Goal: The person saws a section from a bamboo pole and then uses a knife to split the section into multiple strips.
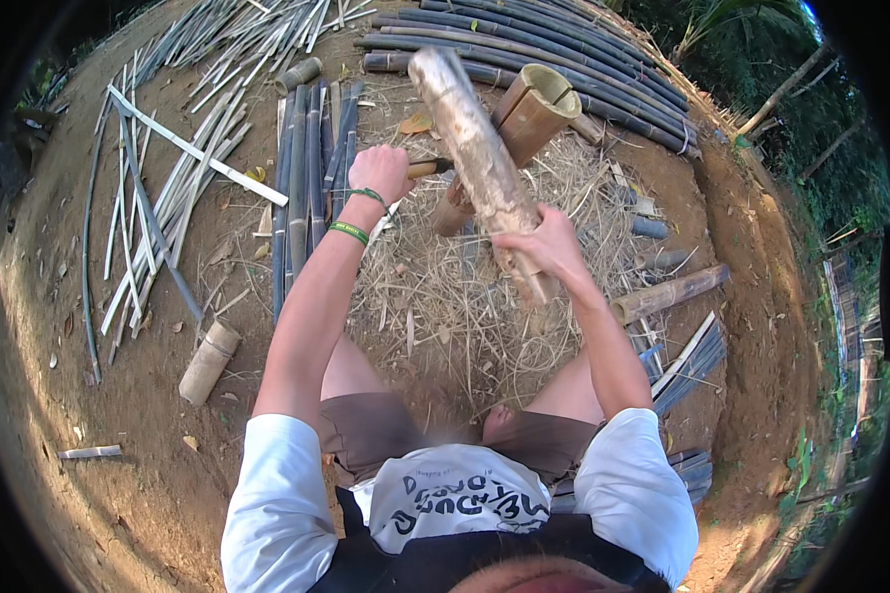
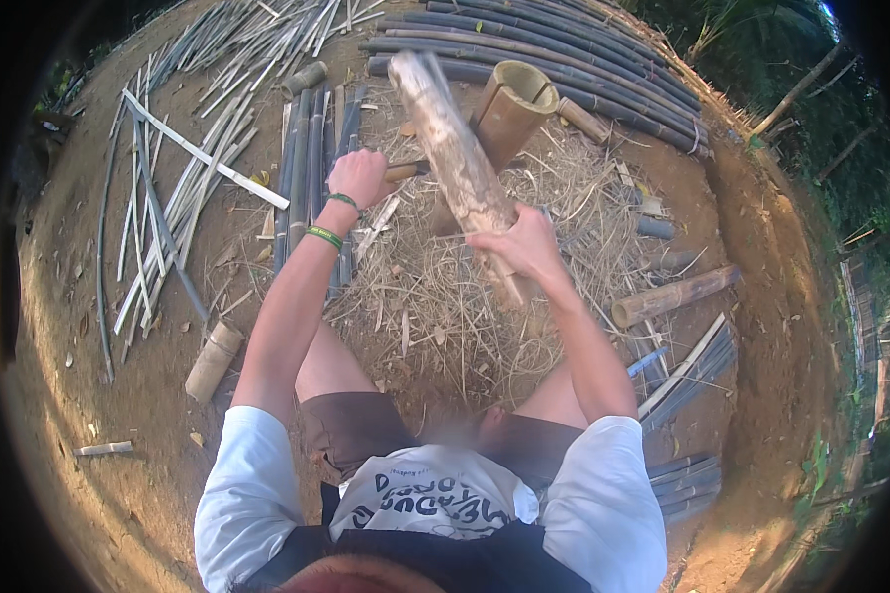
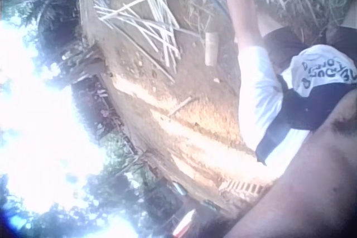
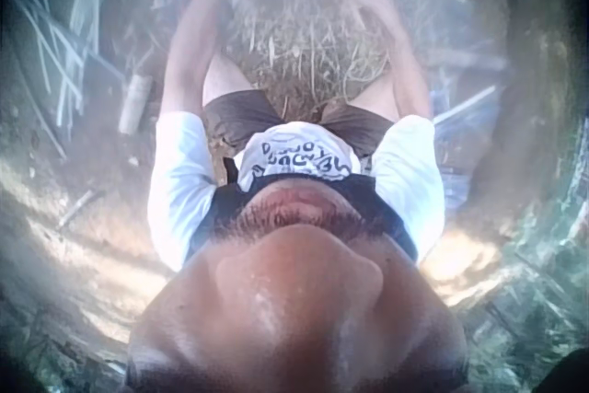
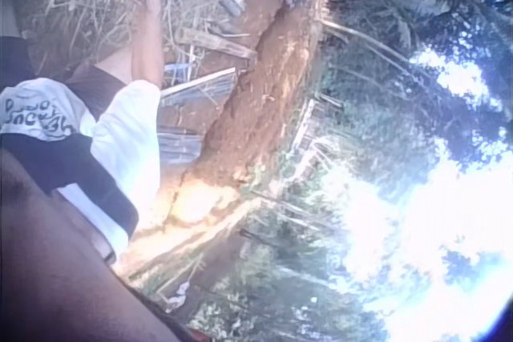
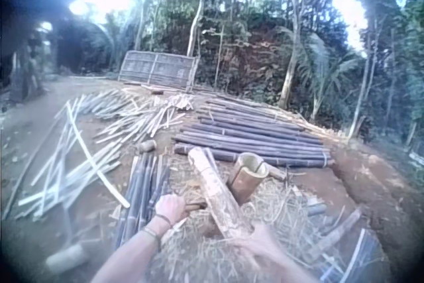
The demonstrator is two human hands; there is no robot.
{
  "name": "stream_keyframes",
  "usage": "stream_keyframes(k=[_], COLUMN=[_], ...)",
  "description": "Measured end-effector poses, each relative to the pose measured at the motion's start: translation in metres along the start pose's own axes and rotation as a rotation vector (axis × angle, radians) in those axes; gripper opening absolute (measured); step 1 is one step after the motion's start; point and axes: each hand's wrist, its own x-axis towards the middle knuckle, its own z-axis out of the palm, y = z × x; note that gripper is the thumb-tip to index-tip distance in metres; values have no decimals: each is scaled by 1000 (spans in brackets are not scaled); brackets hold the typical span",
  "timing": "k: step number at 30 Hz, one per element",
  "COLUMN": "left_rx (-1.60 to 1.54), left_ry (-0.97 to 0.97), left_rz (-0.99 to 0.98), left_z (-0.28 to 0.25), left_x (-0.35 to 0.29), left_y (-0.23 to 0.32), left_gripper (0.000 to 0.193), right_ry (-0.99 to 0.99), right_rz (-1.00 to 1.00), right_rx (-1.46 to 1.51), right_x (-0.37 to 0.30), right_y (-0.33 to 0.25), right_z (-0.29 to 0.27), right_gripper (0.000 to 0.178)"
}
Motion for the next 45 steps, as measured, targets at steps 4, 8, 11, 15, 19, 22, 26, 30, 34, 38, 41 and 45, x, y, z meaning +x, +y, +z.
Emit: stream_keyframes(k=[4, 8, 11, 15, 19, 22, 26, 30, 34, 38, 41, 45], left_rx=[1, 6, -52, -53, -89, -77, -64, -67, -37, -46, -27, -19], left_ry=[38, 70, -33, -13, 70, 60, 10, -28, -45, -114, -115, -78], left_rz=[21, 20, -24, -89, -50, -51, -72, -41, -19, 4, 2, -5], left_z=[2, 6, 8, 22, 30, 30, 25, 16, 17, 16, 10, 6], left_x=[1, 2, -7, -7, -11, -8, -1, 0, 13, 32, 40, 49], left_y=[7, 4, 19, 1, 12, 19, 21, 28, 29, 38, 23, 33], left_gripper=[33, 33, 29, 31, 38, 42, 33, 46, 68, 70, 71, 72], right_ry=[238, 319, 145, -31, -134, -74, -130, -83, 3, 160, 86, 81], right_rz=[-261, -311, -10, 88, 92, 76, 127, 122, 43, 141, 266, 397], right_rx=[126, 57, -114, -156, 175, 329, 500, 450, 474, 376, 600, 946], right_x=[-21, -20, -18, 14, 18, 10, -10, -7, 4, 25, 39, 60], right_y=[-48, -38, 15, 39, 70, 63, 41, 65, 79, 113, 101, 166], right_z=[-15, 7, 40, 58, 67, 70, 55, 61, 90, 100, 65, -33], right_gripper=[79, 77, 78, 88, 91, 84, 72, 77, 90, 90, 95, 97])
